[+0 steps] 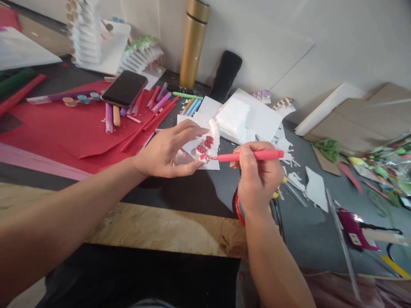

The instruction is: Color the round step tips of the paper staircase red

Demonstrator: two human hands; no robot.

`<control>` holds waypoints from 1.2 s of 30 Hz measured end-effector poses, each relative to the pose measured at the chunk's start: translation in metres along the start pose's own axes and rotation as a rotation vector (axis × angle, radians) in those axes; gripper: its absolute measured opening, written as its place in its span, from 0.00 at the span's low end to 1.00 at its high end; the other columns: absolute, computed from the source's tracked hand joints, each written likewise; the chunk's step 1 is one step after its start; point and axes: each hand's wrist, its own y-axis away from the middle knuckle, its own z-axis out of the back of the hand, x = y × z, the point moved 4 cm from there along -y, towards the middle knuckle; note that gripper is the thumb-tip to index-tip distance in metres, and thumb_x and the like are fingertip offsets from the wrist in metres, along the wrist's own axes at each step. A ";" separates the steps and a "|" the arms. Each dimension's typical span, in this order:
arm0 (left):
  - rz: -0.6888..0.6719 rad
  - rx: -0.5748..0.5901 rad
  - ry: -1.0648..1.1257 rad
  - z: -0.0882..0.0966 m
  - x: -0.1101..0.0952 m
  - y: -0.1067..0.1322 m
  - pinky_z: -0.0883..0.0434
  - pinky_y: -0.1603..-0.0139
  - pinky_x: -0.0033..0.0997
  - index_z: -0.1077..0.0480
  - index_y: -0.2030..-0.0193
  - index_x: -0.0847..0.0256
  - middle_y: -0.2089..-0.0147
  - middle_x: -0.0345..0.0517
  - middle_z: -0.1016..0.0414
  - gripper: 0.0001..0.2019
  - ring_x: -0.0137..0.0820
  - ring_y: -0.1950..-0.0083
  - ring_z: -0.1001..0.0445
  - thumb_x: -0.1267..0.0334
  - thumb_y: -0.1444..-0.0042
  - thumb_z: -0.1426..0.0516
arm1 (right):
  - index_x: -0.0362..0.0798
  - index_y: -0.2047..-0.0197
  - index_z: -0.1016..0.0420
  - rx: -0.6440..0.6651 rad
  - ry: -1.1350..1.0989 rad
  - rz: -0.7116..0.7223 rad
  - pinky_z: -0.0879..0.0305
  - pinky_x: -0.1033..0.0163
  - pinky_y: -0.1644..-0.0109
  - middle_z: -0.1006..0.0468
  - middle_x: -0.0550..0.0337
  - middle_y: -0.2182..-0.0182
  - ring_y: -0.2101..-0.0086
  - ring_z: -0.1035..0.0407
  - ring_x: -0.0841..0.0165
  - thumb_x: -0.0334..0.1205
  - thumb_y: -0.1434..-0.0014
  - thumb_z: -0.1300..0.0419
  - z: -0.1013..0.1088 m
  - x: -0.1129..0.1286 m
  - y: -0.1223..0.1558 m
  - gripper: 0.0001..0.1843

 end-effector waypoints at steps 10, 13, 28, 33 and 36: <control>0.009 0.001 -0.003 -0.001 0.000 0.000 0.25 0.49 0.44 0.36 0.36 0.60 0.46 0.58 0.28 0.32 0.43 0.47 0.26 0.52 0.47 0.38 | 0.49 0.67 0.29 0.024 0.037 0.029 0.33 0.64 0.69 0.26 0.64 0.72 0.75 0.32 0.75 0.43 0.35 0.44 -0.002 0.003 0.000 0.10; 0.008 0.005 -0.004 -0.001 0.000 0.000 0.25 0.50 0.44 0.36 0.36 0.61 0.46 0.58 0.28 0.32 0.43 0.47 0.26 0.52 0.47 0.38 | 0.49 0.67 0.28 0.029 0.019 0.006 0.32 0.63 0.68 0.25 0.63 0.71 0.74 0.31 0.75 0.44 0.36 0.44 -0.002 0.003 0.000 0.10; 0.022 -0.005 0.016 -0.001 0.001 0.000 0.24 0.49 0.44 0.36 0.36 0.59 0.46 0.58 0.28 0.32 0.43 0.47 0.26 0.53 0.47 0.37 | 0.49 0.66 0.27 0.047 0.023 0.050 0.31 0.62 0.68 0.25 0.65 0.70 0.73 0.29 0.74 0.42 0.36 0.43 -0.002 0.008 0.000 0.08; 0.011 -0.009 0.011 -0.001 0.000 0.000 0.25 0.50 0.44 0.36 0.37 0.60 0.46 0.58 0.28 0.32 0.43 0.47 0.26 0.53 0.47 0.37 | 0.50 0.65 0.27 0.074 0.058 0.093 0.32 0.63 0.67 0.25 0.66 0.70 0.72 0.29 0.75 0.39 0.36 0.43 -0.002 0.011 -0.001 0.07; 0.014 -0.005 0.006 -0.001 0.001 0.001 0.25 0.49 0.44 0.36 0.37 0.59 0.46 0.58 0.27 0.32 0.43 0.47 0.26 0.52 0.47 0.37 | 0.50 0.65 0.28 0.079 0.073 0.102 0.31 0.63 0.67 0.26 0.66 0.71 0.72 0.29 0.74 0.39 0.36 0.44 -0.002 0.012 0.000 0.07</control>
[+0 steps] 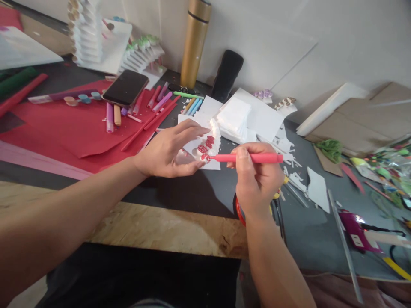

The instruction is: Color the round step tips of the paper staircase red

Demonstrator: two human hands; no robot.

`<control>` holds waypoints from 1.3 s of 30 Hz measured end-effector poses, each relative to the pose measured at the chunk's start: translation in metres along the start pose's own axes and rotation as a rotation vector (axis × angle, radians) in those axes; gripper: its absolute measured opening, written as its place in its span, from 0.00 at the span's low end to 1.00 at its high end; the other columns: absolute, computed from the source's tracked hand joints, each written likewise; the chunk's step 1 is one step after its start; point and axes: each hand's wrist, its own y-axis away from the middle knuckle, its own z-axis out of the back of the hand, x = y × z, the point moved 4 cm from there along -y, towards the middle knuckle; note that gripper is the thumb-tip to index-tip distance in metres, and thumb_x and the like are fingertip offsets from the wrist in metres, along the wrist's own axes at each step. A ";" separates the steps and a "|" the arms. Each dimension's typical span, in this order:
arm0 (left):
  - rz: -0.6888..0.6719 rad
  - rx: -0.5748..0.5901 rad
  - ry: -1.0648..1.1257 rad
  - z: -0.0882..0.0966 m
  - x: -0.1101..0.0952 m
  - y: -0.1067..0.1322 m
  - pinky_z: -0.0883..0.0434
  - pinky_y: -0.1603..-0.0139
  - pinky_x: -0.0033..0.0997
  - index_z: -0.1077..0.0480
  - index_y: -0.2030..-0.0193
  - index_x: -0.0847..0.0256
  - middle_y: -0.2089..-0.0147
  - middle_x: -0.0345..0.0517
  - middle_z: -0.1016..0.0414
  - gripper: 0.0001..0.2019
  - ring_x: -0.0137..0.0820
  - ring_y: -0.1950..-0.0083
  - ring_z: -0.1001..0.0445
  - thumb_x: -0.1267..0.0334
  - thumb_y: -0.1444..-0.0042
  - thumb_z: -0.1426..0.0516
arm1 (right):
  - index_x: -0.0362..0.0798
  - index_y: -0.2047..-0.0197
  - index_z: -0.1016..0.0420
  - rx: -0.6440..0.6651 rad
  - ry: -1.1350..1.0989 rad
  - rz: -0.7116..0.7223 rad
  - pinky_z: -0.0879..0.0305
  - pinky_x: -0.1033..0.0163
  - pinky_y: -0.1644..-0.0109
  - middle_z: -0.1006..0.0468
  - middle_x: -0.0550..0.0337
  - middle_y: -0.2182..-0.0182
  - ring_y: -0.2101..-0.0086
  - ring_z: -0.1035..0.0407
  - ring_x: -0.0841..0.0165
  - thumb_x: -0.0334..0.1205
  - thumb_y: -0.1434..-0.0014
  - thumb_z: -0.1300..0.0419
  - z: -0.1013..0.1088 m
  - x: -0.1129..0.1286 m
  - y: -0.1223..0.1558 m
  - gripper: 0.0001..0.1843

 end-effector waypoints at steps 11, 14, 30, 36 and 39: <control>0.001 -0.004 -0.003 0.001 0.000 0.000 0.25 0.49 0.44 0.36 0.37 0.60 0.46 0.58 0.27 0.32 0.42 0.48 0.25 0.52 0.47 0.37 | 0.50 0.66 0.28 0.000 -0.002 0.004 0.32 0.62 0.67 0.26 0.66 0.71 0.72 0.30 0.74 0.40 0.36 0.44 0.000 0.000 0.001 0.08; 0.000 -0.002 -0.005 0.001 0.000 0.000 0.25 0.50 0.45 0.36 0.37 0.60 0.46 0.58 0.27 0.32 0.43 0.48 0.25 0.52 0.47 0.37 | 0.50 0.66 0.28 0.001 -0.006 0.011 0.32 0.62 0.66 0.26 0.66 0.71 0.73 0.30 0.74 0.40 0.36 0.44 0.000 0.000 0.001 0.08; -0.008 0.002 -0.012 0.001 -0.001 0.000 0.25 0.49 0.46 0.36 0.37 0.61 0.46 0.59 0.28 0.32 0.44 0.46 0.25 0.53 0.47 0.37 | 0.49 0.67 0.27 -0.040 -0.002 -0.020 0.34 0.64 0.69 0.26 0.66 0.72 0.75 0.31 0.76 0.40 0.36 0.43 0.002 -0.003 0.000 0.08; -0.021 0.003 -0.007 0.001 -0.001 0.001 0.25 0.48 0.46 0.36 0.37 0.61 0.46 0.59 0.27 0.32 0.44 0.46 0.26 0.54 0.47 0.37 | 0.49 0.66 0.27 -0.037 -0.003 -0.049 0.33 0.64 0.69 0.25 0.66 0.72 0.75 0.31 0.75 0.41 0.36 0.43 0.003 -0.006 -0.001 0.08; -0.022 0.001 -0.009 0.000 -0.001 0.001 0.25 0.48 0.46 0.37 0.37 0.60 0.45 0.58 0.27 0.32 0.44 0.46 0.26 0.53 0.47 0.38 | 0.49 0.66 0.27 -0.032 -0.009 -0.056 0.33 0.63 0.69 0.25 0.66 0.72 0.75 0.31 0.75 0.41 0.36 0.43 0.002 -0.006 -0.001 0.08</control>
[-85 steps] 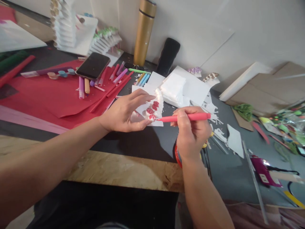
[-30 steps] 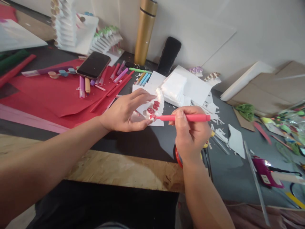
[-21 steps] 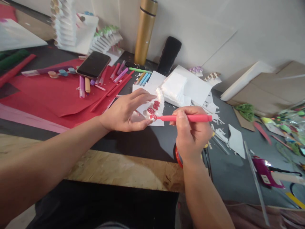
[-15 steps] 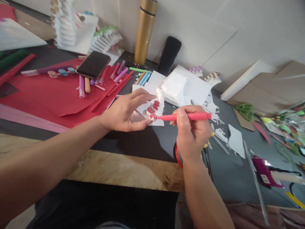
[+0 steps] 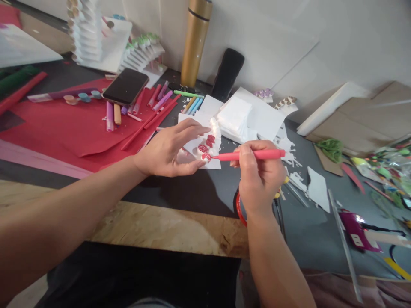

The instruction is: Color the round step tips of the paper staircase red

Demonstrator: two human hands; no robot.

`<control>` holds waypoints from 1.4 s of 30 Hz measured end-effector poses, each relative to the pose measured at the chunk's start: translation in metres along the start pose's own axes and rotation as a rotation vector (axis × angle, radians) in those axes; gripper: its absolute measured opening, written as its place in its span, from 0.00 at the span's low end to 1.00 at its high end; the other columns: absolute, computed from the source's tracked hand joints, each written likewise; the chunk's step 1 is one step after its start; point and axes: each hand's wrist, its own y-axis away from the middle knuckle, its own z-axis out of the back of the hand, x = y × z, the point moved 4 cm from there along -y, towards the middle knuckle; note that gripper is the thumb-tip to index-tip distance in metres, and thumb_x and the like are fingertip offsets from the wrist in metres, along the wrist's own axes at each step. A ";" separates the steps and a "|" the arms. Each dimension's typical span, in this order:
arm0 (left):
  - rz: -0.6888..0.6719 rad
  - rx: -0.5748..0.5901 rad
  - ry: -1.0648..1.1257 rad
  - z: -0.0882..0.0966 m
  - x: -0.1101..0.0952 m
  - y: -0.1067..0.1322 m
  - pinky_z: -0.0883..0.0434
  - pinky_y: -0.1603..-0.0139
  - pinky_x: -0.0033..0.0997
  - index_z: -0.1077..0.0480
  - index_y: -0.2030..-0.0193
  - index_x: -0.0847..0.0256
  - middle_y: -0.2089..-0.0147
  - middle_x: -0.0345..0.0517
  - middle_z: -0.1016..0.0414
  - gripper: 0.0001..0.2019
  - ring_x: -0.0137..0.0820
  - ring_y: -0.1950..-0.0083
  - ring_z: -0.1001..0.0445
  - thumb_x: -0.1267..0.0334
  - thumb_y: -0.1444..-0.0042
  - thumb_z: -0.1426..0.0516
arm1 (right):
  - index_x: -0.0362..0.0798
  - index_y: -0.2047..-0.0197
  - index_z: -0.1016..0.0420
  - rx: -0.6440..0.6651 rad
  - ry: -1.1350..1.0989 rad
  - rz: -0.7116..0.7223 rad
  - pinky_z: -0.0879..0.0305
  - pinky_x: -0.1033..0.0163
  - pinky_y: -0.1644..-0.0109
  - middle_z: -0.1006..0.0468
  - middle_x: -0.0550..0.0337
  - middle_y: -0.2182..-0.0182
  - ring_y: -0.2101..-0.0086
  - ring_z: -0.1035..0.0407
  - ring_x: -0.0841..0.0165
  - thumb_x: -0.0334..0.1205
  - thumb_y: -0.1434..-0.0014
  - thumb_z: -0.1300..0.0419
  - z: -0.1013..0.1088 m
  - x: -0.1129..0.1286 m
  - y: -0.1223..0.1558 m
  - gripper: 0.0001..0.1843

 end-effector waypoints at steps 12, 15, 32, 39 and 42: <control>-0.006 -0.008 0.002 0.000 0.001 0.000 0.25 0.48 0.46 0.37 0.36 0.60 0.45 0.59 0.27 0.32 0.44 0.46 0.26 0.54 0.47 0.37 | 0.48 0.68 0.26 -0.004 -0.021 -0.004 0.35 0.62 0.68 0.25 0.65 0.73 0.74 0.31 0.74 0.40 0.37 0.42 0.000 0.003 0.001 0.08; -0.008 -0.010 0.005 0.000 0.000 0.000 0.25 0.47 0.46 0.37 0.36 0.60 0.45 0.59 0.27 0.32 0.44 0.45 0.26 0.55 0.47 0.37 | 0.48 0.67 0.27 -0.011 -0.024 0.006 0.35 0.63 0.69 0.26 0.66 0.73 0.75 0.31 0.75 0.40 0.37 0.43 0.000 0.004 0.001 0.08; 0.020 0.001 0.011 -0.001 0.001 0.000 0.25 0.47 0.45 0.37 0.36 0.59 0.44 0.58 0.27 0.32 0.43 0.45 0.26 0.53 0.47 0.37 | 0.49 0.67 0.27 -0.006 0.005 -0.014 0.33 0.62 0.68 0.25 0.65 0.72 0.75 0.30 0.74 0.42 0.37 0.43 0.000 0.000 0.001 0.09; 0.009 -0.002 0.009 0.000 0.001 0.000 0.25 0.48 0.45 0.37 0.36 0.59 0.44 0.58 0.27 0.32 0.43 0.46 0.26 0.54 0.47 0.37 | 0.48 0.68 0.27 -0.015 -0.042 0.031 0.34 0.62 0.69 0.26 0.65 0.72 0.75 0.32 0.74 0.39 0.37 0.43 0.000 0.006 0.002 0.08; 0.004 0.000 0.012 0.000 0.001 -0.001 0.25 0.48 0.46 0.36 0.37 0.59 0.44 0.58 0.27 0.32 0.44 0.46 0.26 0.54 0.47 0.37 | 0.49 0.67 0.27 0.027 -0.011 0.043 0.33 0.62 0.67 0.26 0.65 0.72 0.74 0.31 0.74 0.39 0.37 0.44 -0.001 0.008 0.002 0.08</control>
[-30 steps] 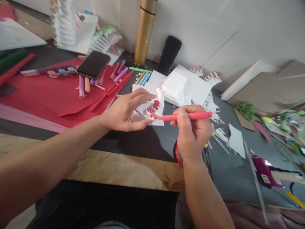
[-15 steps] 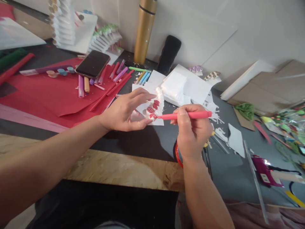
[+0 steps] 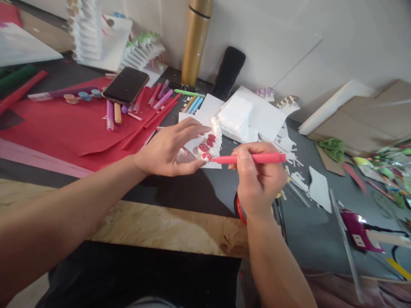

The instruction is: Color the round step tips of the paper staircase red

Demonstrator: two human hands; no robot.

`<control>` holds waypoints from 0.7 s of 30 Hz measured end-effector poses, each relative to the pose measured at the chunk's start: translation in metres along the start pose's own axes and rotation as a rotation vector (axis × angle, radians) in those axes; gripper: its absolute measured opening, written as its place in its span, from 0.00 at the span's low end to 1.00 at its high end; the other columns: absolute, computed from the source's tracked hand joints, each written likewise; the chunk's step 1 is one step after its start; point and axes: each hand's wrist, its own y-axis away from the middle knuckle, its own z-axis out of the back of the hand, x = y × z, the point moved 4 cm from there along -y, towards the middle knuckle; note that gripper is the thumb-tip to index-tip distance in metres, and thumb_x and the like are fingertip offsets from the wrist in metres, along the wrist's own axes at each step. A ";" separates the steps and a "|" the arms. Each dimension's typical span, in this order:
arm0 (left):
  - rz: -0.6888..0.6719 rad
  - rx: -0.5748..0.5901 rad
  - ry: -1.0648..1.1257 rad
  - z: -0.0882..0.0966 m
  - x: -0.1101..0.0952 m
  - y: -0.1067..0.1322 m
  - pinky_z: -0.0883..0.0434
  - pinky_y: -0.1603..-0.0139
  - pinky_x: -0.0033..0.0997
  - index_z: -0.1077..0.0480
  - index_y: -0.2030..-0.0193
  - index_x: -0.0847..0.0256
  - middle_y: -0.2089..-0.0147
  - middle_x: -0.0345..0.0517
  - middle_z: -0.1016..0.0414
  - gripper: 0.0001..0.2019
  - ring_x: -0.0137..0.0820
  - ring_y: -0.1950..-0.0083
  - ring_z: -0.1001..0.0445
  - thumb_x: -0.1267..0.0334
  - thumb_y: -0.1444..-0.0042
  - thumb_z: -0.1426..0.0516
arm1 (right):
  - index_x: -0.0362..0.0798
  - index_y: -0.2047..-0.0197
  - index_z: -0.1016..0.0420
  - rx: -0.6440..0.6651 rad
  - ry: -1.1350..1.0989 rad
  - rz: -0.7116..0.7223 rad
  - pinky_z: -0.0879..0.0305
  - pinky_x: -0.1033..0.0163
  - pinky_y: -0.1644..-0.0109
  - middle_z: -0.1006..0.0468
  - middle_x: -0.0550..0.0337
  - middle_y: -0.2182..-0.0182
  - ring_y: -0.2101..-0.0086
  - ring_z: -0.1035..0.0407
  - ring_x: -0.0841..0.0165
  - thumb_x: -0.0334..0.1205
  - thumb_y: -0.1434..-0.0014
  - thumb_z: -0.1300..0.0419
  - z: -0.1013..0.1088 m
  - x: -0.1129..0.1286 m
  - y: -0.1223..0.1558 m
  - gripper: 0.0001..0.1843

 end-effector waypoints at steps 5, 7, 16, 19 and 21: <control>0.003 0.001 0.002 0.000 0.001 0.001 0.25 0.49 0.46 0.37 0.36 0.58 0.44 0.58 0.27 0.33 0.44 0.46 0.26 0.53 0.48 0.37 | 0.50 0.68 0.27 -0.011 0.001 0.003 0.34 0.61 0.67 0.26 0.65 0.72 0.74 0.31 0.74 0.39 0.37 0.43 0.001 -0.001 0.000 0.08; 0.005 0.000 0.003 0.000 0.001 0.001 0.25 0.49 0.46 0.37 0.36 0.58 0.44 0.58 0.27 0.33 0.44 0.46 0.25 0.54 0.48 0.37 | 0.50 0.68 0.27 -0.010 0.013 0.001 0.33 0.61 0.67 0.26 0.65 0.72 0.73 0.31 0.73 0.39 0.37 0.44 0.001 -0.001 0.000 0.08; -0.005 -0.010 0.003 0.000 0.000 0.000 0.24 0.50 0.45 0.36 0.36 0.58 0.45 0.58 0.27 0.32 0.43 0.47 0.25 0.54 0.48 0.37 | 0.49 0.67 0.27 -0.024 0.036 -0.004 0.34 0.62 0.68 0.26 0.65 0.72 0.75 0.31 0.74 0.40 0.37 0.44 0.002 -0.001 -0.001 0.09; -0.006 -0.011 0.002 0.000 0.000 0.000 0.24 0.50 0.45 0.36 0.37 0.60 0.46 0.59 0.27 0.33 0.43 0.47 0.25 0.54 0.48 0.36 | 0.49 0.67 0.27 -0.031 0.017 0.000 0.34 0.62 0.68 0.26 0.65 0.72 0.74 0.31 0.74 0.40 0.37 0.43 0.001 -0.001 -0.001 0.09; 0.001 -0.004 -0.001 0.000 0.000 0.000 0.24 0.50 0.44 0.36 0.36 0.60 0.45 0.59 0.27 0.33 0.43 0.47 0.25 0.54 0.48 0.37 | 0.49 0.68 0.27 -0.027 0.010 0.003 0.33 0.61 0.68 0.26 0.65 0.72 0.74 0.31 0.74 0.40 0.37 0.44 0.001 -0.001 0.000 0.09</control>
